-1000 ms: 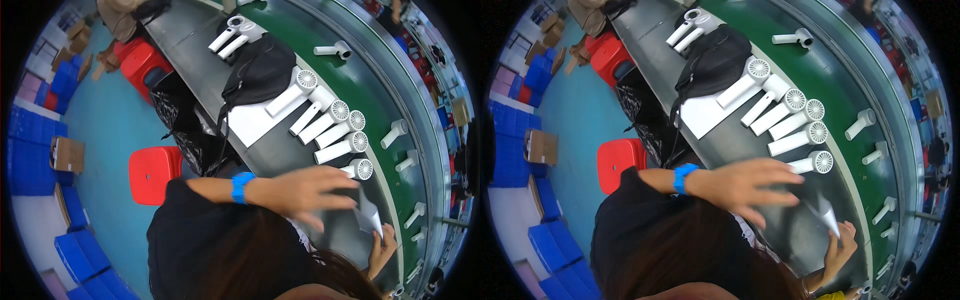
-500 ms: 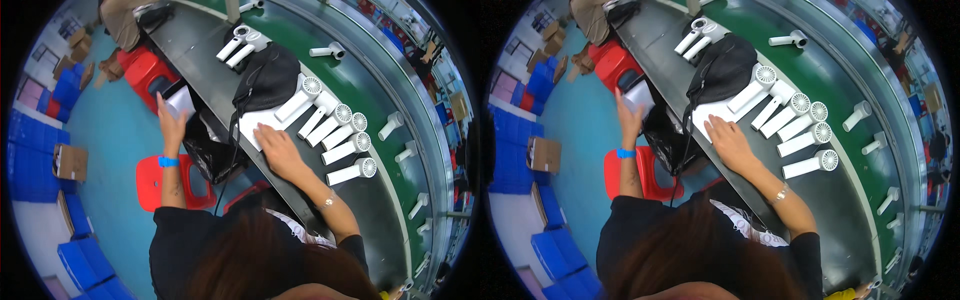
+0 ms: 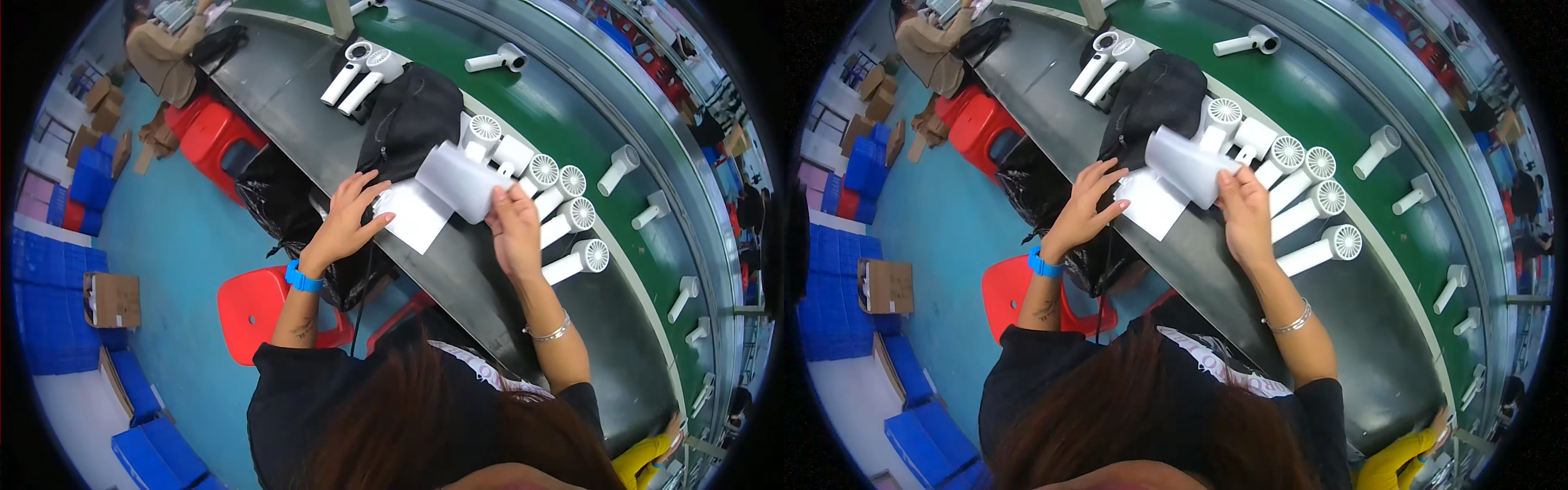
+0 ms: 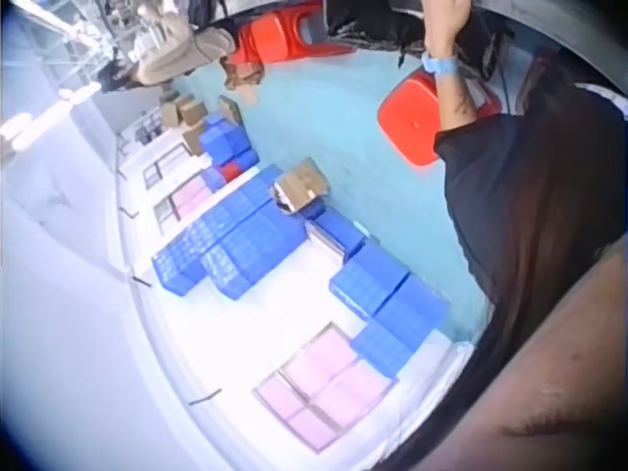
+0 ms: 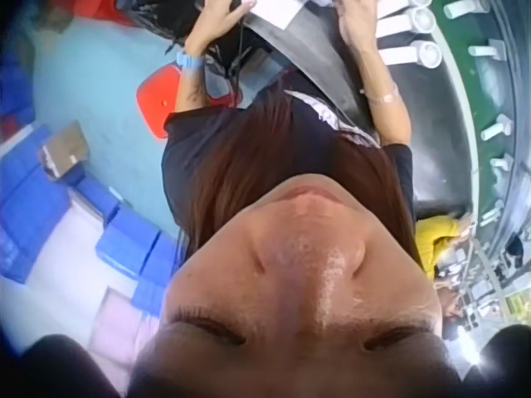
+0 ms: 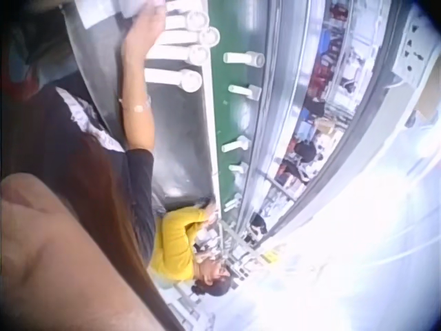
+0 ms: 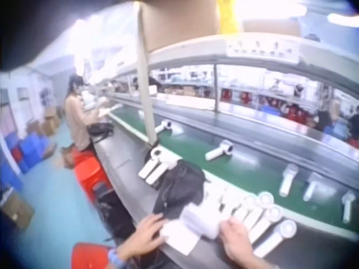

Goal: The person takes portable mini fans, peels adhesive pads from a backing sheet by hand, and applies the pads onto the bottom base of each fan.

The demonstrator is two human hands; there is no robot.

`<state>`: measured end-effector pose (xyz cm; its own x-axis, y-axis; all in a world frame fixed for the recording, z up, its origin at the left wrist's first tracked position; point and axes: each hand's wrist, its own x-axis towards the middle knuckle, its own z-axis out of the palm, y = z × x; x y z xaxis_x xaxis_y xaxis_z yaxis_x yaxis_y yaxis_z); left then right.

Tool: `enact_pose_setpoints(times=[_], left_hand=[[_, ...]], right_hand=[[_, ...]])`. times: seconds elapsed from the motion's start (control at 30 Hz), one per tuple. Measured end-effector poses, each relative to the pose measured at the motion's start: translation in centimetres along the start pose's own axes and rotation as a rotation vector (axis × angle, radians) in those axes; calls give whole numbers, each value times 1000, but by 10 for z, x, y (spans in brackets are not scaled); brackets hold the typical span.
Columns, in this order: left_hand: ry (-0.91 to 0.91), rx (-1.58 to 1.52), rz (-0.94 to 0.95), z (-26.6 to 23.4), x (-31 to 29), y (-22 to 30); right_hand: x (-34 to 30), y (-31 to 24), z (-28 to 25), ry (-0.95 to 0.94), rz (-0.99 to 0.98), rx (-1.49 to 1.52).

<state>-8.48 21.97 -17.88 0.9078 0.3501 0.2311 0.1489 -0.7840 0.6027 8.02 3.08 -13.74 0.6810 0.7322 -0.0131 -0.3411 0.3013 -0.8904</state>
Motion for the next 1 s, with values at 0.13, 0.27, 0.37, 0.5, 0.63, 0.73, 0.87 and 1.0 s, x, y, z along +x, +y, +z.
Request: enact_pose_setpoints(times=[0.13, 0.27, 0.37, 0.5, 0.63, 0.73, 0.87, 1.0], left_hand=[[145, 97, -8, 9, 5, 17], [206, 19, 45, 20, 10, 35], [215, -33, 109, 23, 24, 59], [251, -161, 225, 37, 43, 86], [134, -300, 367, 56, 43, 122], [-39, -308, 478, 78, 42, 152], [-355, -417, 683, 126, 41, 191], [-515, -424, 766, 182, 43, 220]], right_hand=[[-15, -45, -21, 16, -294, 167], [-52, -106, -103, 253, -526, -4], [-120, -175, -171, 487, -921, -314], [-199, -194, -148, 515, -1361, -720], [-220, -120, -156, 431, -807, -1354], [-227, -47, -179, 102, -32, -1292], [-260, -43, -169, 117, 40, -1267], [-267, -66, -173, 1, 131, -1158]])
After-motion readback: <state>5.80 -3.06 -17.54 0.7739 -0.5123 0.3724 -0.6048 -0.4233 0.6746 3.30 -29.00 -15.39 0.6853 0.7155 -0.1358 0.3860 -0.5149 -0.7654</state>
